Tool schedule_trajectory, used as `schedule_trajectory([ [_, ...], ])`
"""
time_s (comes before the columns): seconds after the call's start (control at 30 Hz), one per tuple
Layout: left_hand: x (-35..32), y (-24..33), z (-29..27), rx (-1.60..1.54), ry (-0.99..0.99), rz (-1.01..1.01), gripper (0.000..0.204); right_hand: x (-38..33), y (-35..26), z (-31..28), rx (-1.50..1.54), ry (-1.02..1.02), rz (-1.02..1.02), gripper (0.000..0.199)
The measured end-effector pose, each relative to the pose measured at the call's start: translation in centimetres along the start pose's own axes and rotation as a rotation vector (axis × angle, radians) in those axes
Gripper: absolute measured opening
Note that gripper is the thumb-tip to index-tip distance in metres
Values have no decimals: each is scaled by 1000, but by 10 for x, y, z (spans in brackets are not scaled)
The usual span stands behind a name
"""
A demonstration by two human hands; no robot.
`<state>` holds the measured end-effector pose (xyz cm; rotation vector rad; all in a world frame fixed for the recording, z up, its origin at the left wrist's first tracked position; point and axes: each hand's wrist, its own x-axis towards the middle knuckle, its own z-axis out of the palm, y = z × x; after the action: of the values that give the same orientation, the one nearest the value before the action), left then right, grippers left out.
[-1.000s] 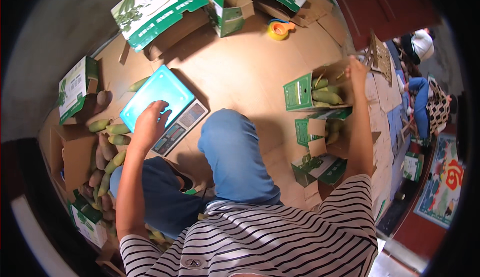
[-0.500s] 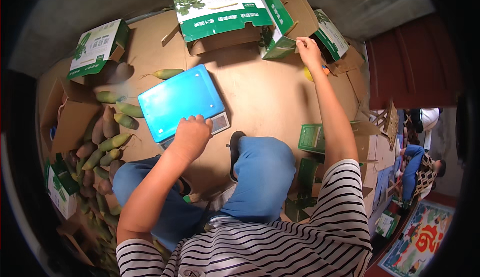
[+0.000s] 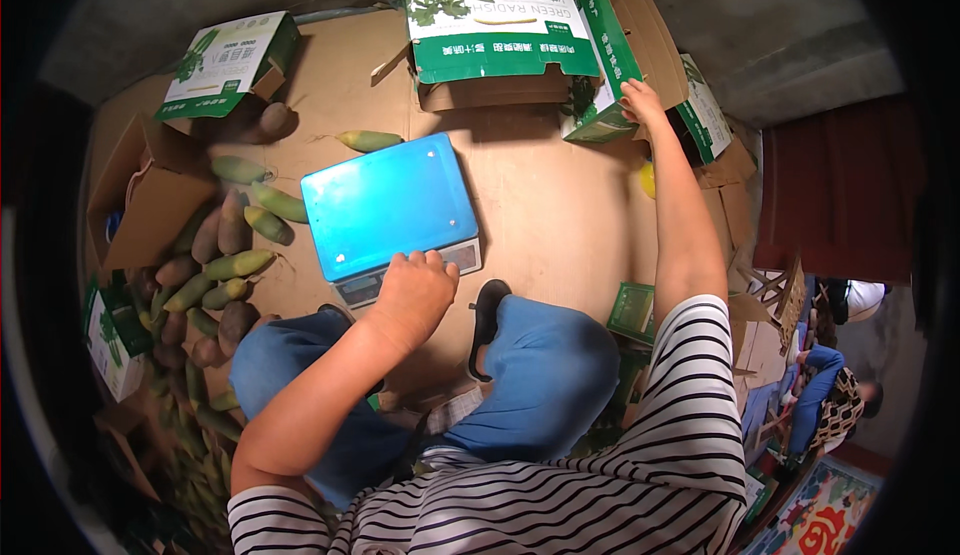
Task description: Sort and pack green radishes or similar vegetables into cardboard boxes for shipping.
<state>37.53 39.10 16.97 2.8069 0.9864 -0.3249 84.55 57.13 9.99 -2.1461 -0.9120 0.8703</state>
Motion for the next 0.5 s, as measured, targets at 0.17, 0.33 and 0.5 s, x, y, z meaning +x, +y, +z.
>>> schedule_trajectory([
  [0.17, -2, -4, 1, -8, -14, -15, 32, -41, 5, -5, 263, -4, -18, 47],
  [0.33, 3, 1, -3, -16, -26, -2, 32, -123, 61, -63, 214, 51, -54, 43],
  [0.5, 0, 3, -6, -14, -20, 18, 32, -259, 131, -112, -22, 206, -189, 40],
])
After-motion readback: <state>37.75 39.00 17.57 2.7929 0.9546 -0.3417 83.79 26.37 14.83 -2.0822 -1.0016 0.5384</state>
